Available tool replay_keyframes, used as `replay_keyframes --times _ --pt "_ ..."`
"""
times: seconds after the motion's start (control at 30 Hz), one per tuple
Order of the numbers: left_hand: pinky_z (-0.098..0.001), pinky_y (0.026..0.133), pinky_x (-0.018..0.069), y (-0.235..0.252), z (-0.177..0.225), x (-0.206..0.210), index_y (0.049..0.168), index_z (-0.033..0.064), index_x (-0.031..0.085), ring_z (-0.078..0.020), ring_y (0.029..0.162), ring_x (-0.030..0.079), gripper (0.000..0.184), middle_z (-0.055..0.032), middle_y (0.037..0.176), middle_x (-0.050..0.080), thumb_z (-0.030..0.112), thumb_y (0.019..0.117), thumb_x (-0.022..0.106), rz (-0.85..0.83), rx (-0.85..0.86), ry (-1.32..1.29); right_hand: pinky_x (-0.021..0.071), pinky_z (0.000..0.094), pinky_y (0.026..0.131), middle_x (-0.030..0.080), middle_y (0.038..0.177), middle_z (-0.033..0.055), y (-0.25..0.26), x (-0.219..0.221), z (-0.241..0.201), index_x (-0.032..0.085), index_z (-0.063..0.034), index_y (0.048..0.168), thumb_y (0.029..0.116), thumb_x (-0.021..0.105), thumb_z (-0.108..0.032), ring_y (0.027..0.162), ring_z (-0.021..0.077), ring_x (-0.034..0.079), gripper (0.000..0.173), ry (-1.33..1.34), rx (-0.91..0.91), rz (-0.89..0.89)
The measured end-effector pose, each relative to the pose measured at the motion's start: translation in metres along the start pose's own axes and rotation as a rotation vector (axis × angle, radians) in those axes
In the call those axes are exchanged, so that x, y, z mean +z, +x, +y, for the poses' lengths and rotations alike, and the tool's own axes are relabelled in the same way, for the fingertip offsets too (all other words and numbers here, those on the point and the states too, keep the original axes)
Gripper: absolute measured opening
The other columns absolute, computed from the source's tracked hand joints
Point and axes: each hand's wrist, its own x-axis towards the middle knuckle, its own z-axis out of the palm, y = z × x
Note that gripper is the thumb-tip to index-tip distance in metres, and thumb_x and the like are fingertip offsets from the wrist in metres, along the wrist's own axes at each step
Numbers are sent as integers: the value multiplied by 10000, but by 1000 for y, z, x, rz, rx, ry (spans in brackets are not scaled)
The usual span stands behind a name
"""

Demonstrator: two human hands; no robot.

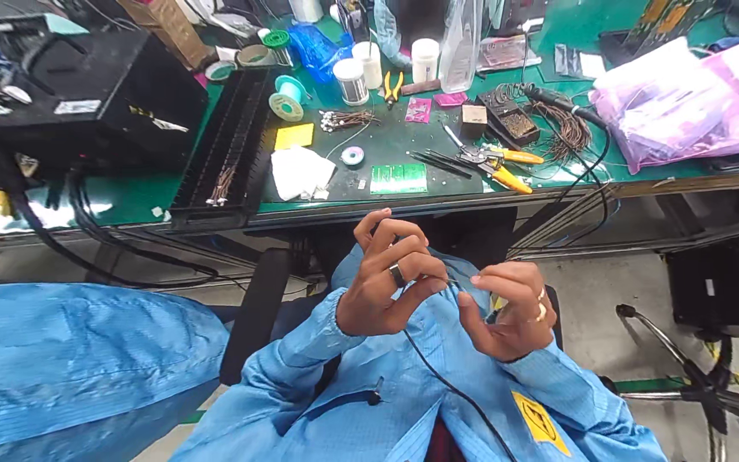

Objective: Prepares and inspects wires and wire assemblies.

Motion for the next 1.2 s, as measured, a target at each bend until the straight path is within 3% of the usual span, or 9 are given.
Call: replay_keyframes --times 0.17,0.3,0.4,0.53,0.67,0.77,0.87,1.0,1.2 --pt "-484 1164 234 1 3 3 976 167 680 -95 1067 577 194 27 892 647 318 1050 583 -24 0 -12 531 274 813 693 933 34 6 2 -7 694 -110 1010 898 761 -191 888 154 645 154 -180 -187 69" --pt "-487 1154 226 3 3 4 977 164 681 -101 1063 571 186 25 889 647 302 1050 580 -50 12 4 550 273 810 692 880 34 7 4 -4 670 -103 947 919 721 -162 882 146 664 83 -62 -104 31" --pt "-488 1180 212 2 -1 6 1033 178 658 -118 1155 563 126 26 943 666 268 1057 573 -79 82 72 556 205 741 680 883 -18 4 6 -9 669 -95 942 976 638 -130 832 37 647 58 468 373 -80" --pt "-492 1178 206 2 -12 7 1084 182 655 -161 1193 553 95 4 984 667 202 1050 569 -103 195 211 524 213 576 639 784 -29 -1 11 -12 663 -146 898 987 617 -212 649 52 613 120 1145 1038 -124" --pt "-455 1080 342 -1 -39 -4 1012 147 734 -116 1053 635 145 2 957 729 241 1029 625 -50 -37 149 537 231 547 658 814 -4 -12 17 17 664 -141 994 1006 611 -240 651 77 626 113 968 942 -40" --pt "-568 1027 392 18 -84 -41 984 99 761 -200 1021 662 112 -37 974 737 183 959 690 -76 -228 331 553 238 548 679 800 -4 -21 17 42 668 -136 978 996 605 -234 639 80 638 118 803 956 -1" --pt "-671 1031 365 52 -145 -78 1042 50 745 -342 1067 663 179 -129 1029 736 202 969 685 -109 -442 515 563 245 548 695 805 -5 -36 18 55 678 -118 983 982 609 -235 627 82 641 136 682 985 -34" --pt "-668 1102 310 97 -228 -98 1092 19 730 -356 1130 656 259 -167 1083 736 241 975 666 -109 -628 533 562 241 543 717 860 5 -48 24 60 683 -89 1039 942 644 -190 625 76 644 145 624 946 -131" --pt "-707 1116 286 115 -279 -92 1296 58 667 -389 1307 556 429 -190 1327 650 308 955 733 -420 -837 551 591 240 620 734 979 19 -56 26 64 692 -50 1092 916 698 -175 758 88 691 215 534 806 -323"
